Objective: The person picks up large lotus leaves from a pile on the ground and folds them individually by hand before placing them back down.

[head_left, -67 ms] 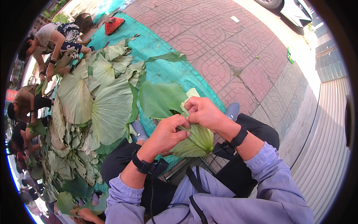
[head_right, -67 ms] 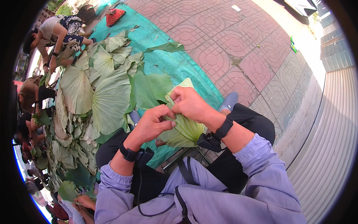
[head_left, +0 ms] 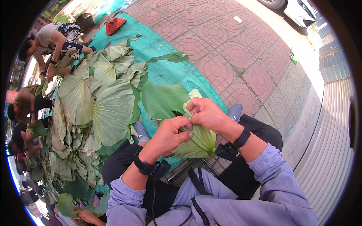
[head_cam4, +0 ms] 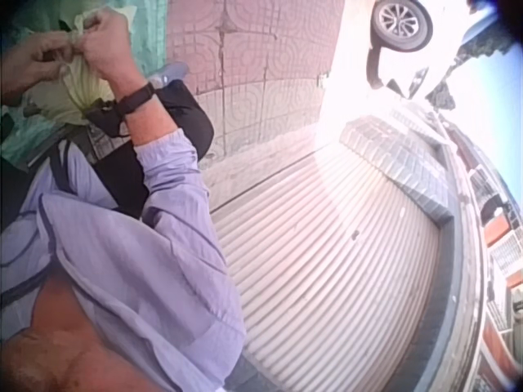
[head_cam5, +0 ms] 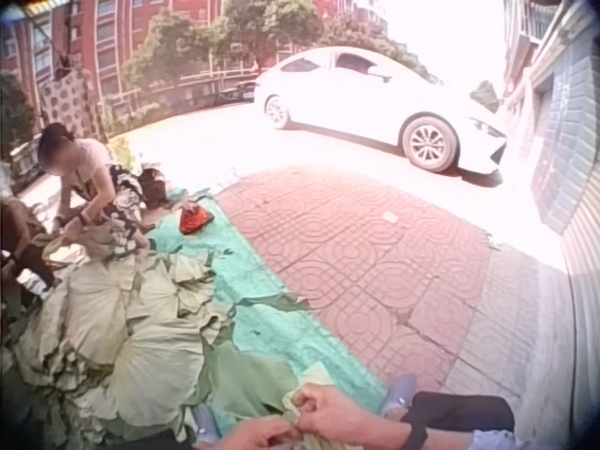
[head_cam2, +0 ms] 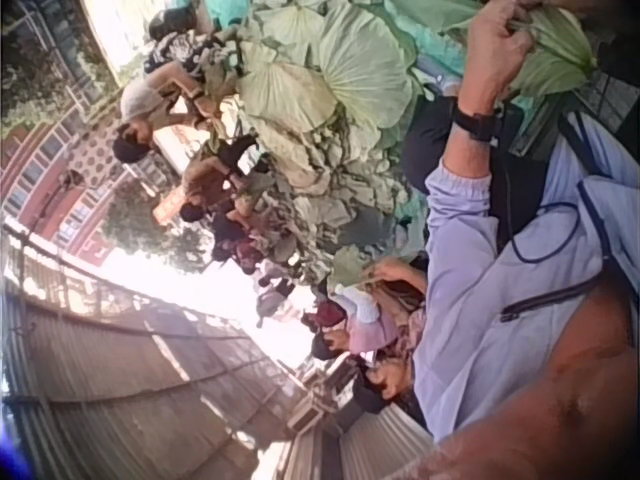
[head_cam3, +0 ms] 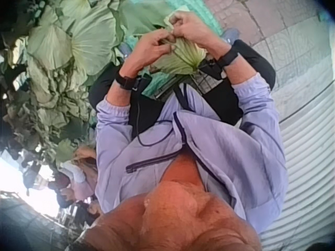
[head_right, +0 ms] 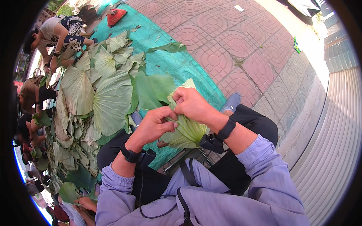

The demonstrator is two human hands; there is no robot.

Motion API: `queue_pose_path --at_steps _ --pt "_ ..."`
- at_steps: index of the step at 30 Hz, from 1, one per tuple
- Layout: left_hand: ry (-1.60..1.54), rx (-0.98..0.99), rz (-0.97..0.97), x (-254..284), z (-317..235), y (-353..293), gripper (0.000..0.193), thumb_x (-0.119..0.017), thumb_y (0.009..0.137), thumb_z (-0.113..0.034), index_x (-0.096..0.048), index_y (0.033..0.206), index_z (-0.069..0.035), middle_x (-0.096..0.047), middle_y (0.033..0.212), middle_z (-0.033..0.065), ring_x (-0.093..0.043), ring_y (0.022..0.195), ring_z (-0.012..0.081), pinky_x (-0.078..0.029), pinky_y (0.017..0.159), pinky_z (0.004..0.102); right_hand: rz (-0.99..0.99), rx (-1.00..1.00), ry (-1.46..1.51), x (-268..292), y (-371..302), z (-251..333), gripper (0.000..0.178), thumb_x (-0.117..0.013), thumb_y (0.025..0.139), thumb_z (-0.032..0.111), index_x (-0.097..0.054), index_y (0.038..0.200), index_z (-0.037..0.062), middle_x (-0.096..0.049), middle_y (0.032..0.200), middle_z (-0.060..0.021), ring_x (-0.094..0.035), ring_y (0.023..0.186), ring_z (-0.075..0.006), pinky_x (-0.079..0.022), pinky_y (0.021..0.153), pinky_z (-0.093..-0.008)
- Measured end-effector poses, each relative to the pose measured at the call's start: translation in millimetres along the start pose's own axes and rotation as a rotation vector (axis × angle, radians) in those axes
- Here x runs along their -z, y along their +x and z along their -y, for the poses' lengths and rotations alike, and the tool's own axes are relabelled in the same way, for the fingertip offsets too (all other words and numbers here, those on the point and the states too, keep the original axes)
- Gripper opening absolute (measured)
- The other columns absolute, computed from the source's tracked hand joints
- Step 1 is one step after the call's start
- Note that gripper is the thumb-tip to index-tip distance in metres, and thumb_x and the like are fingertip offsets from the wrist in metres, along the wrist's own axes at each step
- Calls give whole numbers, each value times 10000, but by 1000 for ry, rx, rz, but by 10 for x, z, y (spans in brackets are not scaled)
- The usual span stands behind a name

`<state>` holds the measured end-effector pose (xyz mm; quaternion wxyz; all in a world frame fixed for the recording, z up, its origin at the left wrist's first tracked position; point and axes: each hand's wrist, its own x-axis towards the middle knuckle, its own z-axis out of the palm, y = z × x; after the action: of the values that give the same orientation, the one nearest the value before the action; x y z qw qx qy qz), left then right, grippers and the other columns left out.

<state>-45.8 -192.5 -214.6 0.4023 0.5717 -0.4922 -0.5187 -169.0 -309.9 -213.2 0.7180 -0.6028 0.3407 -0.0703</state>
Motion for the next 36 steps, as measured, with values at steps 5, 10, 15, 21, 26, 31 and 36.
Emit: queue_pose_path --at_steps 5,10,15,21,26,31,36 --pt "-105 78 26 -1 27 -12 131 -596 700 -16 -531 806 26 -534 765 62 -532 707 123 -429 622 261 3 22 9 -8 5 -7 201 -573 626 -55 -527 818 -15 -440 667 35 -396 594 -40 -309 482 -198" --pt "88 -47 -47 -19 -34 2 116 -616 713 -17 -562 815 -2 -492 745 5 -461 635 63 -392 557 215 -14 10 -1 23 27 -15 210 -576 621 -55 -526 822 -19 -443 667 34 -397 592 -37 -313 479 -199" --pt "111 -52 -37 -24 -10 -6 120 -616 708 -17 -572 819 -20 -487 741 6 -427 634 74 -364 556 220 -12 21 1 9 32 -41 210 -567 621 -59 -523 823 -22 -436 662 36 -393 588 -36 -310 476 -200" --pt "108 -50 -39 -40 -34 -4 116 -602 711 -11 -570 822 -19 -500 748 18 -456 647 94 -379 572 234 -27 3 12 5 12 18 188 -566 632 -58 -513 808 -17 -414 648 41 -374 577 -40 -293 470 -204" --pt "142 -74 -29 -21 12 3 112 -587 713 -7 -570 823 -19 -508 758 36 -475 661 110 -388 584 242 -41 -18 12 -9 10 50 174 -563 643 -55 -507 801 -12 -403 643 40 -369 576 -42 -293 472 -206" --pt "135 -38 -20 -29 -16 -5 120 -574 715 -7 -569 835 -22 -510 776 24 -468 674 91 -389 592 234 -45 -5 5 11 25 14 193 -572 644 -56 -510 824 -22 -413 657 32 -379 587 -46 -301 475 -210" --pt "113 -18 -34 -40 -32 -10 122 -563 724 -11 -568 845 -19 -502 762 16 -463 659 83 -389 580 227 -53 16 5 12 27 16 209 -586 640 -58 -513 834 -27 -422 661 28 -387 588 -49 -306 478 -209"
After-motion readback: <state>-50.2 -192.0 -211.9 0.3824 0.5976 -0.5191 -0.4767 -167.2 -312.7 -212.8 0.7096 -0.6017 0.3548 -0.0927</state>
